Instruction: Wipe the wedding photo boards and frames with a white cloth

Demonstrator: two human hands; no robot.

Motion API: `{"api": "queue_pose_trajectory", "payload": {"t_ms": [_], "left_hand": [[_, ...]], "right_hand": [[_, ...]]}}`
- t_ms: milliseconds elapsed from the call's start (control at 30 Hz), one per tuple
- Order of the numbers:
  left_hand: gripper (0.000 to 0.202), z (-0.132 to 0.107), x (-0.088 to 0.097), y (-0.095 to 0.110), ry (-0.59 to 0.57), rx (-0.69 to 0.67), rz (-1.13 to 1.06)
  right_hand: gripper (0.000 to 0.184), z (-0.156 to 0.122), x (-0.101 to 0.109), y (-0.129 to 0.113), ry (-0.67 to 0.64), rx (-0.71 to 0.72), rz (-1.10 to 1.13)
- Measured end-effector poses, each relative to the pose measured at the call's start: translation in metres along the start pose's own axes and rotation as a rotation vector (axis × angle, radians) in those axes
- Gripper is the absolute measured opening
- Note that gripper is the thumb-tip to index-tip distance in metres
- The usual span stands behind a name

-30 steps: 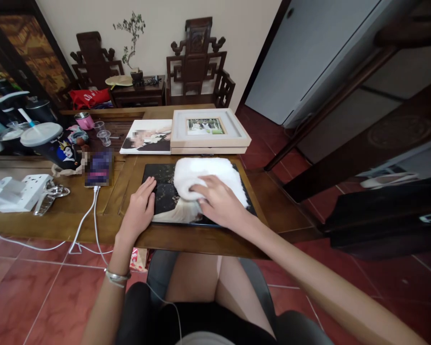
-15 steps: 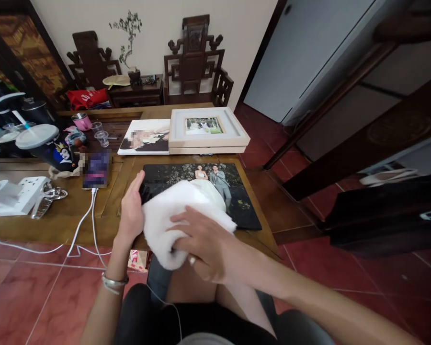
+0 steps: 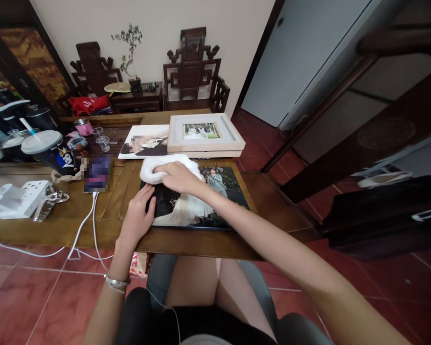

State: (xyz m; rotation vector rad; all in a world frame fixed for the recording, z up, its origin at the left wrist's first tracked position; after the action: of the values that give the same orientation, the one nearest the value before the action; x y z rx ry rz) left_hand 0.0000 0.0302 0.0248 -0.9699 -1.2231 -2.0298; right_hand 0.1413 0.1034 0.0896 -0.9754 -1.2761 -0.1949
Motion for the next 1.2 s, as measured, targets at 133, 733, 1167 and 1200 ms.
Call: {"api": "queue_pose_trajectory", "payload": {"t_ms": [133,733,1167,1200], "left_hand": [[0.033,0.001,0.003,0.004,-0.028,0.008,0.001],[0.036,0.000,0.000,0.001,0.016,0.001,0.016],[0.041,0.000,-0.002,-0.001,-0.025,0.044,0.006],[0.041,0.000,-0.002,-0.002,-0.030,0.041,0.007]], "right_hand": [[0.039,0.030,-0.003,-0.026,-0.057,0.008,-0.010],[0.033,-0.123,0.021,0.100,0.191,-0.256,-0.144],[0.035,-0.224,-0.030,-0.008,0.125,0.066,-0.119],[0.034,-0.218,-0.027,0.000,0.121,0.046,-0.113]]}}
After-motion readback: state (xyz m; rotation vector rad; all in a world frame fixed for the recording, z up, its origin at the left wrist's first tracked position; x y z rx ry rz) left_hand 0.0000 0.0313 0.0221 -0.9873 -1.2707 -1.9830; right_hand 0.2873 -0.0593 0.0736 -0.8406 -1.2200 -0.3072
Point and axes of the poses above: each hand's wrist, its own z-axis towards the middle knuckle, its own x-axis out of the back of the hand, y = z × x, the point moved 3 cm from there along z, towards the middle knuckle, and after that the axes turned 12 degrees about -y, right-handed, at the moved point
